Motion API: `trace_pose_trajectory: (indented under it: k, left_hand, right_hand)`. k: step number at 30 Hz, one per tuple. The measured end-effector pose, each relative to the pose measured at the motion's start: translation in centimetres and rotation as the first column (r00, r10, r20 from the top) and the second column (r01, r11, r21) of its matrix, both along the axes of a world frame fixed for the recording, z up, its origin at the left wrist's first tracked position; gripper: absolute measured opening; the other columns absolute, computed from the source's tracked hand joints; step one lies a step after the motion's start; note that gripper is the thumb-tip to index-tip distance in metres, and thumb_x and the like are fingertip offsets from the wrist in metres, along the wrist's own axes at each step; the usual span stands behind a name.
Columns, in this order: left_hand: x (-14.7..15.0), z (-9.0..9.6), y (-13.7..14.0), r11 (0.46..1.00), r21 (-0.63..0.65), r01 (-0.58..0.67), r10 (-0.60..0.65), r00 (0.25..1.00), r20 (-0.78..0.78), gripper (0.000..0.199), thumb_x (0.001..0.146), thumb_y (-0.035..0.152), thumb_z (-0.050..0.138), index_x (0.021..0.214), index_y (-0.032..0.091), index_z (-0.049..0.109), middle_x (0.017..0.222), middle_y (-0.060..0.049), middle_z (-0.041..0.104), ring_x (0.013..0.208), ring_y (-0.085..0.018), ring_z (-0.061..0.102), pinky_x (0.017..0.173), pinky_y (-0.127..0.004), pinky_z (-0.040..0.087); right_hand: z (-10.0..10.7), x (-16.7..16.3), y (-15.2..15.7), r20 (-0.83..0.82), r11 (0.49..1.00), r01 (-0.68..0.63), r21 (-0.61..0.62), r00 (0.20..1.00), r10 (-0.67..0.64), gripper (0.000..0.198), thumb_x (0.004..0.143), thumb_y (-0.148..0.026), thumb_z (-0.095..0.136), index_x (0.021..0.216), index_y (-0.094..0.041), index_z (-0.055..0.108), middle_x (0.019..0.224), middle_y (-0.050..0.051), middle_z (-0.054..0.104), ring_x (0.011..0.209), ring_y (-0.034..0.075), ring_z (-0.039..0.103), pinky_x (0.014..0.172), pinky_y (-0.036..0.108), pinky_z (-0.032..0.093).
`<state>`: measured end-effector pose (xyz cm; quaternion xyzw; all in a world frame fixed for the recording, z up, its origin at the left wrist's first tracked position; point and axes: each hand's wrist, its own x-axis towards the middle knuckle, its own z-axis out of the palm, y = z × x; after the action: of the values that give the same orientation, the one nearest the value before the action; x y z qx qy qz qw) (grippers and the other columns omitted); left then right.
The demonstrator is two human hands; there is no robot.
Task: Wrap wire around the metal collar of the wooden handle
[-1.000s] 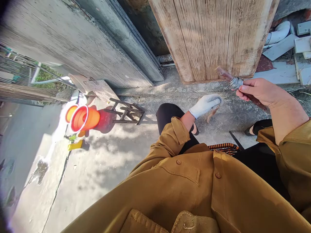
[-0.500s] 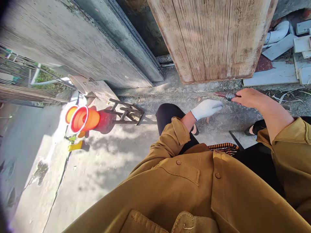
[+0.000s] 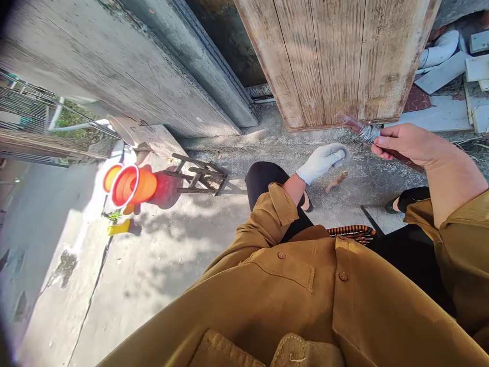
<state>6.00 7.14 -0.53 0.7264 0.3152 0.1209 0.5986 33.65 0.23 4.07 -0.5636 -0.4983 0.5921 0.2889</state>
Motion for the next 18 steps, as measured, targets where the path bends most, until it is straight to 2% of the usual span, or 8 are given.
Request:
trace_pose_trajectory:
  k: [2, 5, 7, 8, 10, 13, 15, 18]
  left_hand:
    - [0.1, 0.5, -0.3, 1.000, 0.004, 0.030, -0.030, 0.999, -0.011, 0.032, 0.115, 0.039, 0.055, 0.114, 0.015, 0.076, 0.088, -0.002, 0.070, 0.075, -0.012, 0.059, 0.081, -0.026, 0.051]
    - [0.4, 1.0, -0.8, 0.992, 0.009, 0.127, -0.126, 0.990, -0.064, 0.029, 0.114, 0.034, 0.055, 0.110, 0.014, 0.076, 0.085, -0.001, 0.069, 0.075, -0.012, 0.059, 0.083, -0.027, 0.050]
    - [0.5, 1.1, -1.0, 0.984, 0.016, 0.175, -0.172, 0.981, -0.094, 0.030, 0.114, 0.034, 0.054, 0.113, 0.014, 0.077, 0.092, -0.002, 0.073, 0.080, -0.013, 0.063, 0.088, -0.027, 0.052]
    - [0.6, 1.0, -1.1, 0.980, 0.028, 0.195, -0.191, 0.976, -0.103, 0.030, 0.114, 0.034, 0.054, 0.115, 0.014, 0.077, 0.097, -0.003, 0.076, 0.084, -0.013, 0.065, 0.091, -0.028, 0.052]
    - [0.6, 1.0, -1.2, 0.969, 0.064, 0.238, -0.229, 0.966, -0.117, 0.031, 0.112, 0.033, 0.054, 0.117, 0.014, 0.078, 0.106, -0.004, 0.079, 0.094, -0.015, 0.068, 0.098, -0.028, 0.053]
    - [0.6, 1.2, -1.2, 0.949, 0.103, 0.297, -0.281, 0.948, -0.148, 0.033, 0.112, 0.032, 0.054, 0.117, 0.012, 0.079, 0.112, -0.006, 0.081, 0.103, -0.018, 0.070, 0.104, -0.029, 0.052]
    - [0.5, 1.5, -1.3, 0.944, 0.097, 0.316, -0.295, 0.937, -0.187, 0.034, 0.111, 0.033, 0.054, 0.116, 0.011, 0.080, 0.110, -0.006, 0.081, 0.104, -0.018, 0.071, 0.105, -0.029, 0.052]
    - [0.5, 1.5, -1.5, 0.949, 0.052, 0.311, -0.295, 0.934, -0.203, 0.034, 0.109, 0.033, 0.056, 0.118, 0.011, 0.080, 0.108, -0.005, 0.081, 0.103, -0.018, 0.071, 0.104, -0.028, 0.053]
  right_hand:
    - [0.0, -0.6, 0.1, -0.043, 0.983, 0.184, -0.007, 0.982, -0.184, 0.057, 0.077, -0.071, 0.096, 0.086, -0.021, 0.069, 0.078, 0.004, 0.062, 0.068, 0.014, 0.049, 0.058, 0.028, 0.041]
    - [-0.7, -1.1, 0.5, -0.063, 0.950, 0.313, -0.015, 0.948, -0.313, 0.053, 0.080, -0.066, 0.094, 0.089, -0.021, 0.067, 0.081, 0.005, 0.063, 0.070, 0.014, 0.050, 0.059, 0.027, 0.043]
    - [-1.4, -0.9, 0.8, 0.049, 0.943, 0.333, -0.004, 0.942, -0.333, 0.048, 0.089, -0.064, 0.087, 0.090, -0.021, 0.066, 0.082, 0.005, 0.064, 0.070, 0.015, 0.051, 0.062, 0.027, 0.044]
    - [-1.7, -0.7, 1.0, 0.174, 0.949, 0.315, -0.002, 0.935, -0.310, 0.045, 0.094, -0.063, 0.083, 0.089, -0.021, 0.066, 0.080, 0.006, 0.064, 0.071, 0.016, 0.053, 0.064, 0.029, 0.046]
    - [-2.3, -0.4, 1.5, 0.508, 0.977, 0.213, -0.017, 0.844, -0.175, 0.042, 0.102, -0.059, 0.074, 0.084, -0.022, 0.066, 0.078, 0.007, 0.067, 0.073, 0.020, 0.058, 0.070, 0.033, 0.047]
    - [-3.0, -0.6, 2.1, 0.823, 0.992, -0.044, -0.122, 0.553, 0.126, 0.036, 0.105, -0.054, 0.066, 0.086, -0.023, 0.067, 0.088, 0.013, 0.075, 0.085, 0.028, 0.066, 0.076, 0.038, 0.044]
    - [-3.4, -1.1, 2.1, 0.845, 0.954, -0.198, -0.225, 0.449, 0.292, 0.032, 0.105, -0.051, 0.064, 0.089, -0.024, 0.069, 0.098, 0.015, 0.078, 0.091, 0.031, 0.069, 0.077, 0.038, 0.043]
    - [-3.9, -1.7, 1.7, 0.735, 0.853, -0.358, -0.381, 0.443, 0.514, 0.028, 0.102, -0.049, 0.067, 0.090, -0.024, 0.071, 0.094, 0.013, 0.079, 0.087, 0.029, 0.071, 0.076, 0.038, 0.044]
